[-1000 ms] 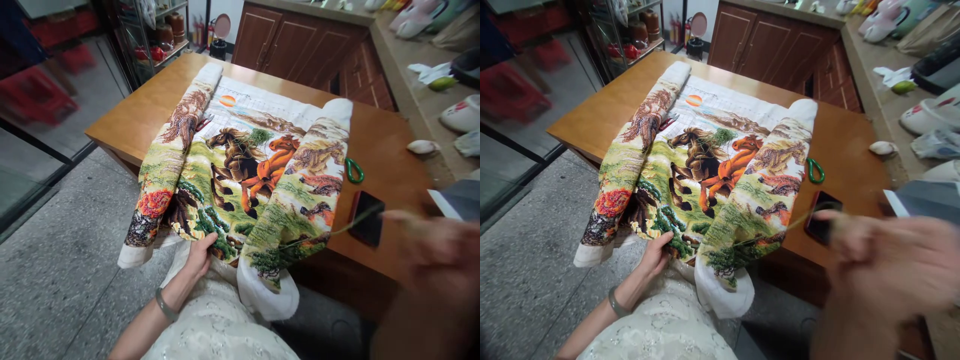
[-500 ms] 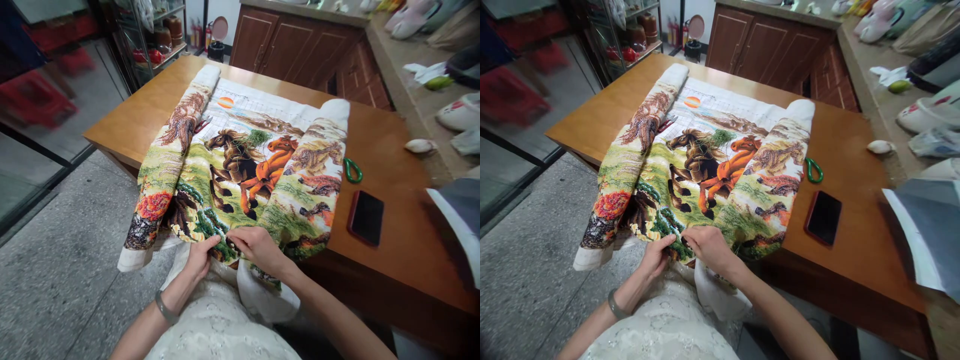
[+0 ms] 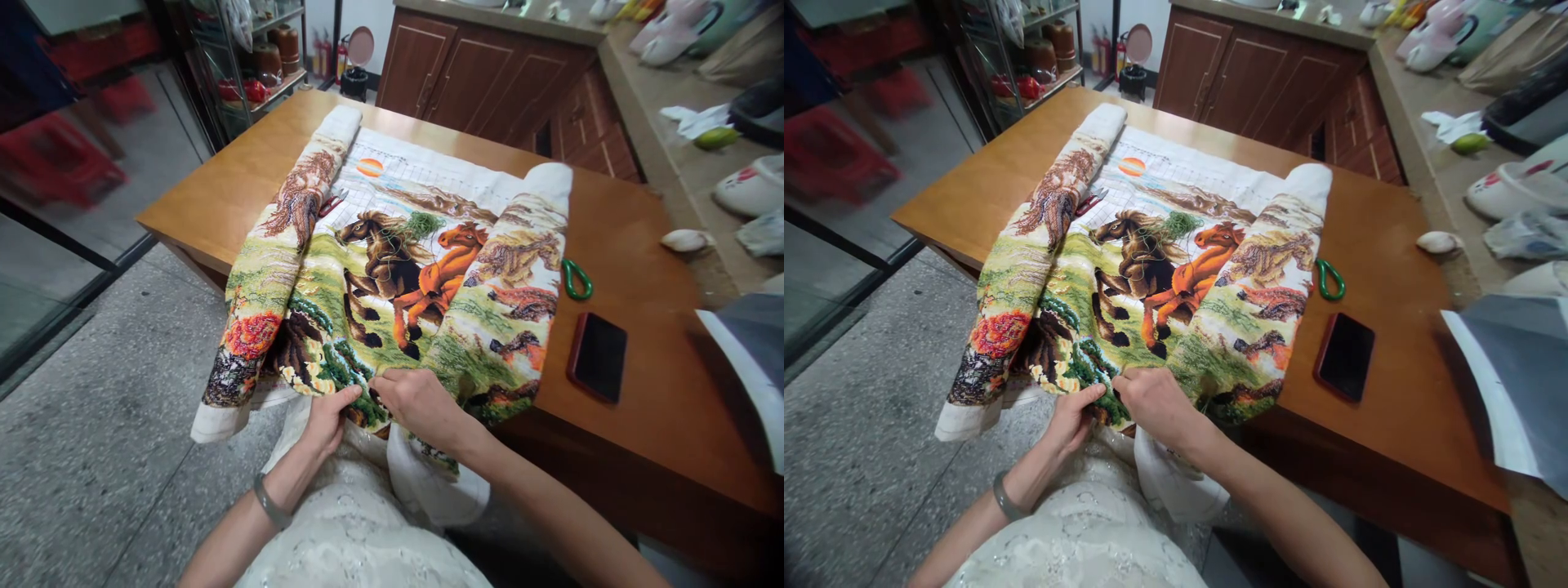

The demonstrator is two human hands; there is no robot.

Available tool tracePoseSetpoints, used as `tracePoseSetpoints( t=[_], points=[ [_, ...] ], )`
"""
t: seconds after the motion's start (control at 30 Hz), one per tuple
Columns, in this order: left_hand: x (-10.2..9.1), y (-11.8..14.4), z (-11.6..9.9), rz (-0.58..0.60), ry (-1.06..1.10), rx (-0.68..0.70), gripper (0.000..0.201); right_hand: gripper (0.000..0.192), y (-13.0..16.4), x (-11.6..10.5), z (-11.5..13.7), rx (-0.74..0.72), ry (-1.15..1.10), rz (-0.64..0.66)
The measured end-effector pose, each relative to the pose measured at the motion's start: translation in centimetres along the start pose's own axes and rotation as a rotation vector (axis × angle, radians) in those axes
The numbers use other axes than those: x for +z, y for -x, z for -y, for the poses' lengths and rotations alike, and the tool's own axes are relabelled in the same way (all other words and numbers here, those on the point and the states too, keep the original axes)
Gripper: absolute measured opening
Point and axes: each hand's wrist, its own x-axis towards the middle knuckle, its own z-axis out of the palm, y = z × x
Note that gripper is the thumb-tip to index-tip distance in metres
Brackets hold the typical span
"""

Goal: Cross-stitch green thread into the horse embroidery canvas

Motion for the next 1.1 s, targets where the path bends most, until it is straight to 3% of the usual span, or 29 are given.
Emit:
tracePoseSetpoints(
  t=[0.17,0.33,0.73,0.93,1.1],
  points=[
    [0.2,0.3,-0.2,0.039,-0.027,0.024,0.067,0.024,-1.1,-1.6,0.3,-0.03,0.099,0.11],
    [0.3,0.3,-0.2,0.048,-0.027,0.048,0.067,0.026,-1.7,-2.7,0.0,-0.062,0.079,0.138],
    [-0.6,-0.3,0.7,0.021,-0.066,0.049,0.063,0.025,-2.8,-4.4,2.9,0.129,0.08,0.409],
    [-0.4,-0.2,0.9,0.012,-0.069,0.081,0.06,0.023,-2.6,-2.8,2.9,0.202,0.024,0.3],
    [-0.6,-0.2,0.7,-0.023,-0.055,0.046,0.062,0.02,-1.4,0.0,0.5,0.223,-0.273,0.031]
  ],
)
